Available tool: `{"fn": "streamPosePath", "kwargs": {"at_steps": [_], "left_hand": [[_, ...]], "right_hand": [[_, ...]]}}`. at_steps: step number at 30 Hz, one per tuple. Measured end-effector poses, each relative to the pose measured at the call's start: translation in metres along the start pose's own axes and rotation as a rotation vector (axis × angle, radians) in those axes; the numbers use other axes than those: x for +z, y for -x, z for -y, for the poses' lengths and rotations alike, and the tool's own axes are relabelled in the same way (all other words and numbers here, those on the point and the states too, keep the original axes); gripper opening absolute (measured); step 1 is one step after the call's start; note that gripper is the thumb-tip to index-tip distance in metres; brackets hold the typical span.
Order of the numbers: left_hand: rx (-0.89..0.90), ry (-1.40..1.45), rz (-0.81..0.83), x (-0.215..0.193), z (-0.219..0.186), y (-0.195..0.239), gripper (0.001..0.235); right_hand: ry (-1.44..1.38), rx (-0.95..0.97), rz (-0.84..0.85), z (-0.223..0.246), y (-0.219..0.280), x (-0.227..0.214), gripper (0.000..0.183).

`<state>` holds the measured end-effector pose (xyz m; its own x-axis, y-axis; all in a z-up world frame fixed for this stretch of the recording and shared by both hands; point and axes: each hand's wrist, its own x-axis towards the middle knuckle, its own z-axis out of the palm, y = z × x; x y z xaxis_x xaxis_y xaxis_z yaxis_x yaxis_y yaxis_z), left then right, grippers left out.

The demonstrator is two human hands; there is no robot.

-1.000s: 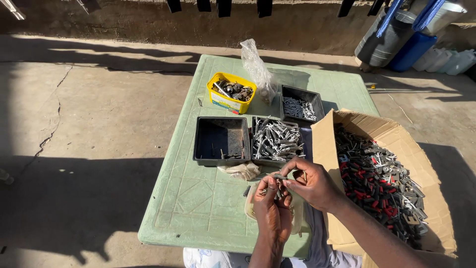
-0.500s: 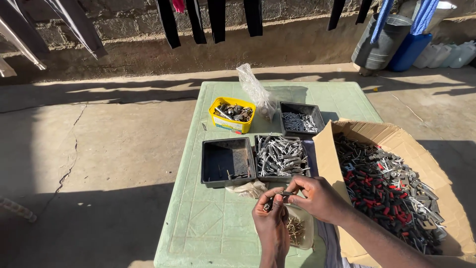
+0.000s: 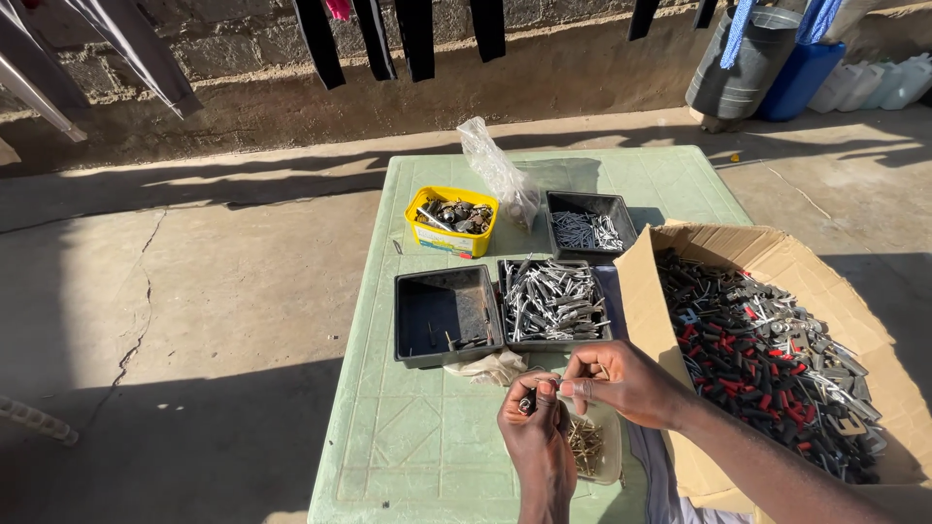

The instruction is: The person assembles small lock cylinders by inserting brass pins into metal housings and then inserting the housing into a red plastic sleeve. They repeat this process for multiple units, placing finished assemblies into a cardboard box.

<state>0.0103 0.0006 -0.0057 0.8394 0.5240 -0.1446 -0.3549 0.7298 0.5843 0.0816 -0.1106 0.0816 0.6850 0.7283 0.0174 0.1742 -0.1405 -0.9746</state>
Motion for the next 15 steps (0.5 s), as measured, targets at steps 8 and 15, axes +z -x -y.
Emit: {"fn": "streamPosePath", "kwargs": {"at_steps": [8, 15], "left_hand": [[0.054, 0.054, -0.020, 0.009, -0.006, 0.008, 0.011], [-0.012, 0.101, 0.008, 0.003, -0.007, 0.000, 0.012]], "right_hand": [[-0.339, 0.306, -0.043, 0.004, 0.007, -0.002, 0.029], [-0.455, 0.253, -0.076, 0.023, 0.010, -0.002, 0.023]]}}
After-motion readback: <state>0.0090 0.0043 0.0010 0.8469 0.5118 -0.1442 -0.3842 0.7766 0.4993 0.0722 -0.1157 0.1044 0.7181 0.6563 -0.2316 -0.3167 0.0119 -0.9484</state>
